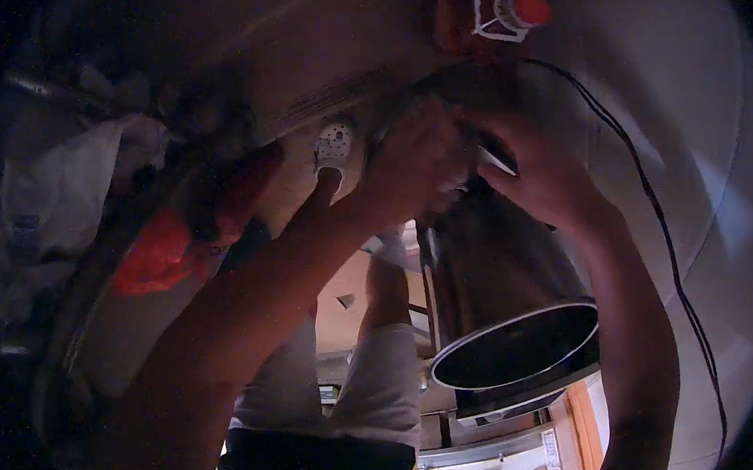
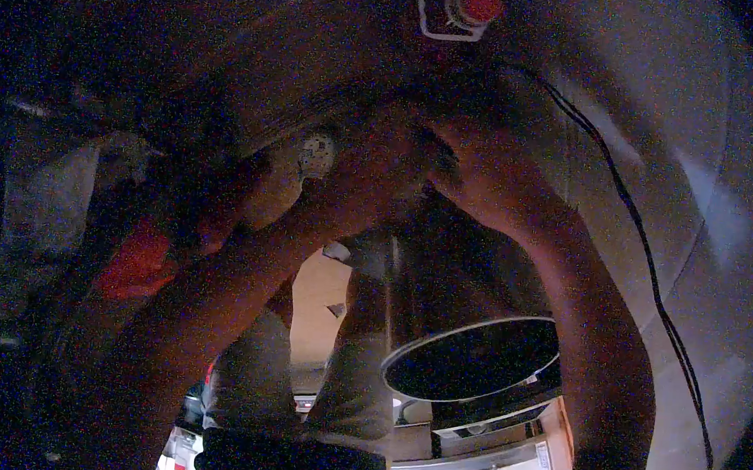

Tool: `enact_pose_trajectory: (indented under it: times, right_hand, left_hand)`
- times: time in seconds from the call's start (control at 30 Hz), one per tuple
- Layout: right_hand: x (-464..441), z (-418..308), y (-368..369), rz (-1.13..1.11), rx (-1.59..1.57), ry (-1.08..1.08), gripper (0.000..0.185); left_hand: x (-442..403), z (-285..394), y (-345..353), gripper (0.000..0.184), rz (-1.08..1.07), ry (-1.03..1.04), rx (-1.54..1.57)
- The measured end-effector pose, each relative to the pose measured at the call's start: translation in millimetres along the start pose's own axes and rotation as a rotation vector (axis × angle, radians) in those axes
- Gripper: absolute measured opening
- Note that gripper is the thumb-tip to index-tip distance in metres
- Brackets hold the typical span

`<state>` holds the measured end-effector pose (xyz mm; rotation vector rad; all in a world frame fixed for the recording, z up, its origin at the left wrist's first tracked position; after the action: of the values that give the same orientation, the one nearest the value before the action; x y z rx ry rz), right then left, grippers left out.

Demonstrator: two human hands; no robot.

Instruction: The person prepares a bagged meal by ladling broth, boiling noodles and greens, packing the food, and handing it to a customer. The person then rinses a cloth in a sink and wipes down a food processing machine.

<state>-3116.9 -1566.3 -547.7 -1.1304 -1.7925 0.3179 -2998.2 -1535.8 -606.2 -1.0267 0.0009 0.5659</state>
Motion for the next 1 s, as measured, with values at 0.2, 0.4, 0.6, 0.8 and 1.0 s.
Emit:
enact_pose_trajectory:
  times: [0.2, 0.4, 0.6, 0.8, 1.0]
  right_hand:
    - [57.2, -2.4, -52.0, 0.123, -0.132, 0.073, 0.055]
    - [125.2, -22.3, -89.1, 0.332, -0.087, 0.072, 0.061]
    - [189.7, -23.7, -87.9, 0.436, -0.235, 0.097, 0.057]
    - [224.4, -12.4, -74.9, 0.566, -0.514, 0.192, 0.054]
    - [224.2, -13.5, -56.5, 0.726, -0.291, 0.221, 0.043]
  left_hand:
    - [-3.0, 14.7, -36.8, 0.060, -0.056, -0.060, 0.411]
    - [68.3, 6.0, -0.3, 0.062, -0.158, -0.260, 0.188]
    - [170.1, -93.5, -42.3, 0.053, 0.439, -0.898, 0.702]
    - [-14.5, 26.2, -33.5, 0.069, 0.118, -0.359, 0.619]
    - [-39.7, 61.0, 39.5, 0.077, -0.379, 0.241, 0.147]
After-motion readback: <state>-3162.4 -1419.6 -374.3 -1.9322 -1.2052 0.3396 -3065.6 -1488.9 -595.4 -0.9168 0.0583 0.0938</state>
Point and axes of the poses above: each hand's wrist, its own x-axis away from the middle knuckle, its own y-axis out of the palm, z = x × y, the point moved 10 cm from there along -x, towards the middle knuckle, and after that the axes turned 11 degrees about y, right-handed, at the moved point
